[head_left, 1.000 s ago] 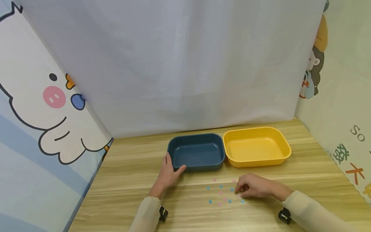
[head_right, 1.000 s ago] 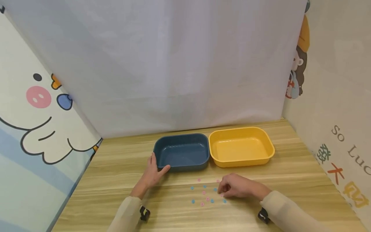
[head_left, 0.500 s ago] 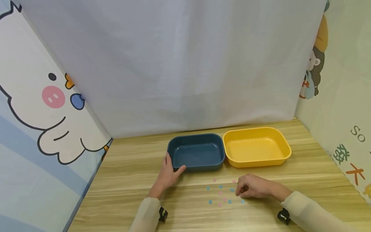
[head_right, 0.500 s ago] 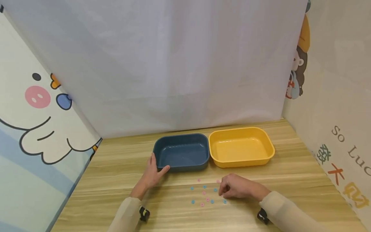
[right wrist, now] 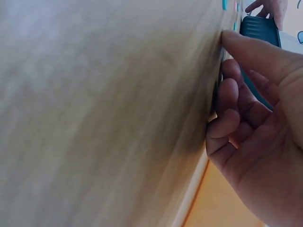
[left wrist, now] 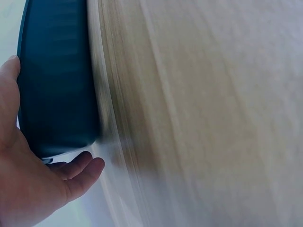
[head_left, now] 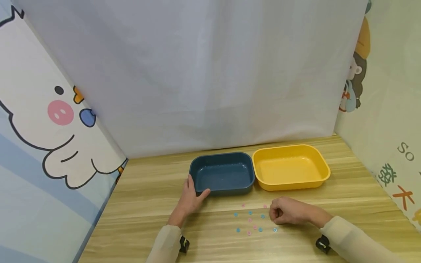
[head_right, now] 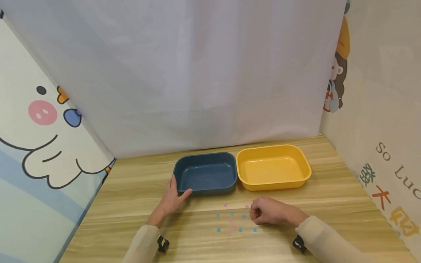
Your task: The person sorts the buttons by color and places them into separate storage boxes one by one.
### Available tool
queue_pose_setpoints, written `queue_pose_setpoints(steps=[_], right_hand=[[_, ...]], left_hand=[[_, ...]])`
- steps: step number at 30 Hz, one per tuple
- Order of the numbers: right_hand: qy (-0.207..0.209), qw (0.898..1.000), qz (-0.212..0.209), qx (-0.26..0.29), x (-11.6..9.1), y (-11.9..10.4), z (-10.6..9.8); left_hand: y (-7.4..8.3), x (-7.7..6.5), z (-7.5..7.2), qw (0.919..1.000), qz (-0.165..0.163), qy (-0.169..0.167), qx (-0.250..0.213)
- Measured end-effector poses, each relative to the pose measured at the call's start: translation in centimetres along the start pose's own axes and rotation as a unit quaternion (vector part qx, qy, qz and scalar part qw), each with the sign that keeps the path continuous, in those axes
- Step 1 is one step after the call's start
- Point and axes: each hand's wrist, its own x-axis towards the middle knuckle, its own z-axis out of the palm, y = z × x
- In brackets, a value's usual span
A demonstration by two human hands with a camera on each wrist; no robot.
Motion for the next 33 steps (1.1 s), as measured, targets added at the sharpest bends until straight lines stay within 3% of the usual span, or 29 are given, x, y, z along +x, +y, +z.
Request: queue_pose_setpoints(steps=[5,13,22,33], right_hand=[[0.01,0.999,0.017,0.047,-0.2,0.4,-0.3],[0.053,0.996,0.012,0.073,-0.7,0.2,-1.6],[0.084,0.994,0.021,0.066,-0.6,-0.3,-3.0],[0.114,0.99,0.024,0.075,0.9,-1.1,-4.2]], left_hand=[[-0.1,-0.1,0.1,0.9999,0.003,0.011,0.0],[-0.1,-0.1,0.2,0.9998,-0.003,0.018,-0.007],[-0.3,0.2,0.0,0.9995,0.013,0.025,-0.015],[-0.1,0.8,-0.1,0.9991,-0.007,0.02,-0.036]])
